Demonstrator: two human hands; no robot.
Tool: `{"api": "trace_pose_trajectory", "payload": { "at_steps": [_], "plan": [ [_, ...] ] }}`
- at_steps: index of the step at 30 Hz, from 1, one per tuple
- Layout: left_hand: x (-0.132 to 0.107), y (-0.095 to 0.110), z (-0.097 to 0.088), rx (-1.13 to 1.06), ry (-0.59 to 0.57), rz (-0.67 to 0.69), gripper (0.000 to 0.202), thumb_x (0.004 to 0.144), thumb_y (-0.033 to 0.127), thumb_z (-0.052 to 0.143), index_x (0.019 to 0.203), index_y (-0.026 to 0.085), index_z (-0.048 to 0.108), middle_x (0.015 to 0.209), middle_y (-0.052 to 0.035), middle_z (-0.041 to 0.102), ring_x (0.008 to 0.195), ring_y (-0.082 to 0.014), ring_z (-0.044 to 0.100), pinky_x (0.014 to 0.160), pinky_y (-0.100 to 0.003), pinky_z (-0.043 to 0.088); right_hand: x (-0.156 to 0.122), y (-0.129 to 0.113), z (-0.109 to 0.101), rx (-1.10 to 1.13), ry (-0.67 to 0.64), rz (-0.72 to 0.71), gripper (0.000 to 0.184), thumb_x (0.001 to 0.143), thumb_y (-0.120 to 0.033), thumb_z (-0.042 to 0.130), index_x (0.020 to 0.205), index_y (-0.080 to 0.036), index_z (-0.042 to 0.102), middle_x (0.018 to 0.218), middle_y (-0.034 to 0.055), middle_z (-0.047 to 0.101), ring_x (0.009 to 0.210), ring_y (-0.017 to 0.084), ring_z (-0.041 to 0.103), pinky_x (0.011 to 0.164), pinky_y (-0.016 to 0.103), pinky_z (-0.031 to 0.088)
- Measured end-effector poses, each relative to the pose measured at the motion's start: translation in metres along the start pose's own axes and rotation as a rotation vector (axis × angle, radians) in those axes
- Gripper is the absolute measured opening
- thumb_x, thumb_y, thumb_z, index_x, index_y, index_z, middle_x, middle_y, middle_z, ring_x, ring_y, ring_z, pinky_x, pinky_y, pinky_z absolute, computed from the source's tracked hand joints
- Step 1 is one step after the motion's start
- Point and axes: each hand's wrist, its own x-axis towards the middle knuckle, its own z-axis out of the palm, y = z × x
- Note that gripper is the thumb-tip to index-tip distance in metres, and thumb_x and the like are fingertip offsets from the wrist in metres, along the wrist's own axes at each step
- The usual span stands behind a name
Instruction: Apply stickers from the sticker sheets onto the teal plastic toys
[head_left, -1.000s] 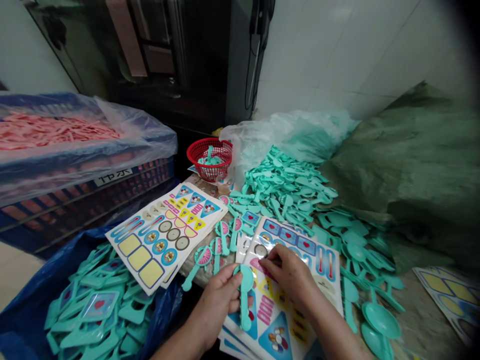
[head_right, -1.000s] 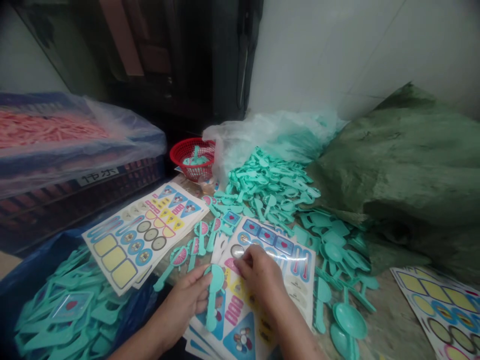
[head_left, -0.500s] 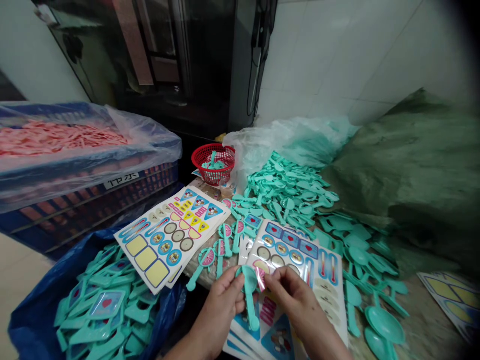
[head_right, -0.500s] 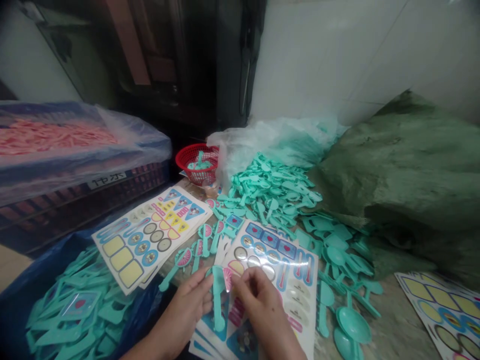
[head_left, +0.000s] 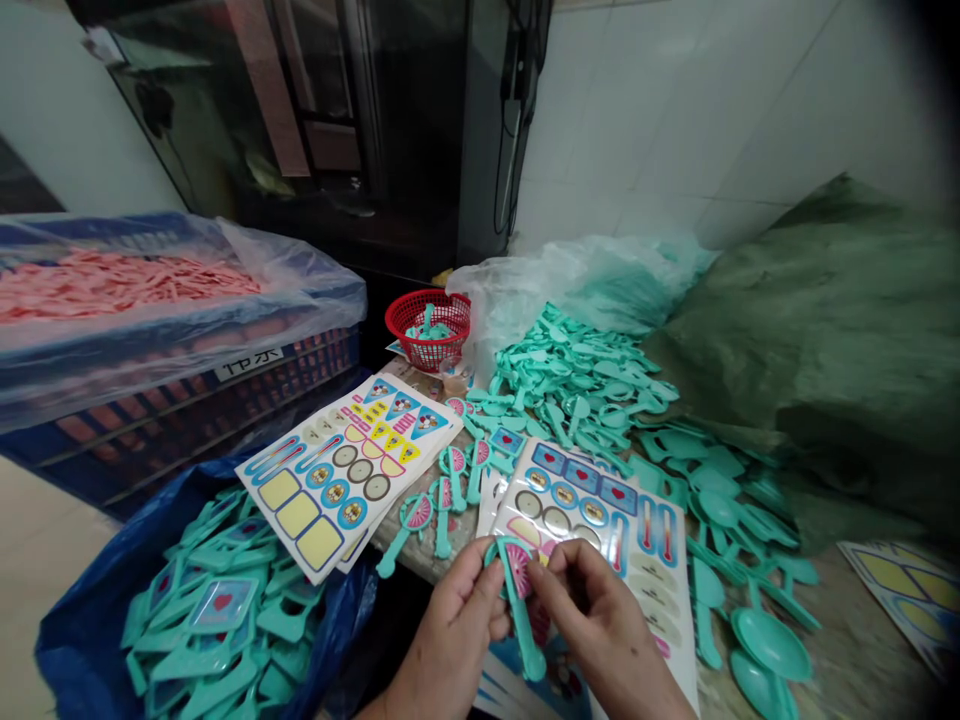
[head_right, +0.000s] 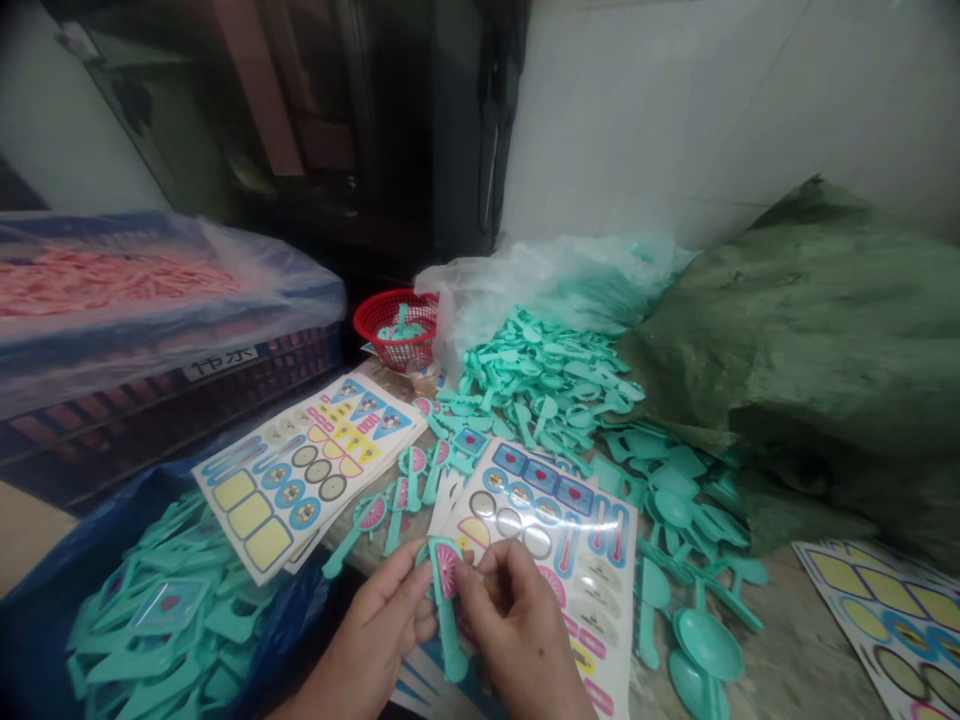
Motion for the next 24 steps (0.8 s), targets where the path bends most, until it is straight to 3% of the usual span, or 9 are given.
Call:
{"api": "trace_pose_trajectory", "payload": {
  "at_steps": [4,13,18,21,24],
  "plan": [
    [-0.0022,-0.0014,-0.0011,0.015,0.019,-0.010,0.039,0.078,0.041,0.063,0.111,0.021,0.057,0.063,0.0059,0.043,0.055,-0.0055,0.039,0.057,-0.019,0.035,-0.0002,-0.0023,-0.0001,-0.003,-0.001,0.010,0.030,0.080,-0.048,0.057,0.074,-0.023,0.040,0.053,-0.0079,0.047,0.047,0.010,0.046,0.046,0.023,0.034],
    [-0.0046,-0.0016,-0.0001,0.031,0.010,0.002,0.035,0.082,0.038,0.060,0.113,0.022,0.057,0.070,0.0037,0.051,0.056,-0.0058,0.042,0.056,-0.018,0.034,-0.0026,0.0006,-0.0014,-0.073,0.010,-0.008,0.030,0.080,-0.048,0.056,0.073,-0.023,0.041,0.055,-0.0071,0.048,0.051,0.011,0.046,0.048,0.024,0.034],
    [-0.0057,-0.0031,-0.0017,0.059,0.006,0.000,0.035,0.083,0.039,0.058,0.115,0.023,0.056,0.080,0.0013,0.057,0.066,-0.0079,0.049,0.064,-0.020,0.039,-0.0042,-0.0029,0.0007,-0.065,0.016,-0.005,0.032,0.080,-0.049,0.056,0.072,-0.024,0.038,0.055,-0.0072,0.046,0.050,0.011,0.044,0.047,0.023,0.034],
    [-0.0078,-0.0022,-0.0005,0.084,0.019,0.002,0.037,0.083,0.041,0.057,0.116,0.024,0.054,0.085,0.0003,0.059,0.070,-0.0097,0.052,0.067,-0.021,0.041,-0.0051,-0.0034,-0.0003,-0.173,0.049,-0.043,0.032,0.080,-0.051,0.054,0.072,-0.024,0.040,0.058,-0.0060,0.046,0.052,0.012,0.045,0.049,0.024,0.036],
    [-0.0100,0.0021,0.0042,0.181,0.027,0.031,0.037,0.081,0.043,0.058,0.113,0.024,0.056,0.087,-0.0006,0.062,0.074,-0.0124,0.053,0.068,-0.022,0.042,-0.0057,-0.0038,-0.0037,-0.420,0.088,-0.093,0.031,0.078,-0.053,0.054,0.075,-0.024,0.044,0.061,-0.0030,0.051,0.055,0.014,0.049,0.051,0.025,0.037]
  ]
}}
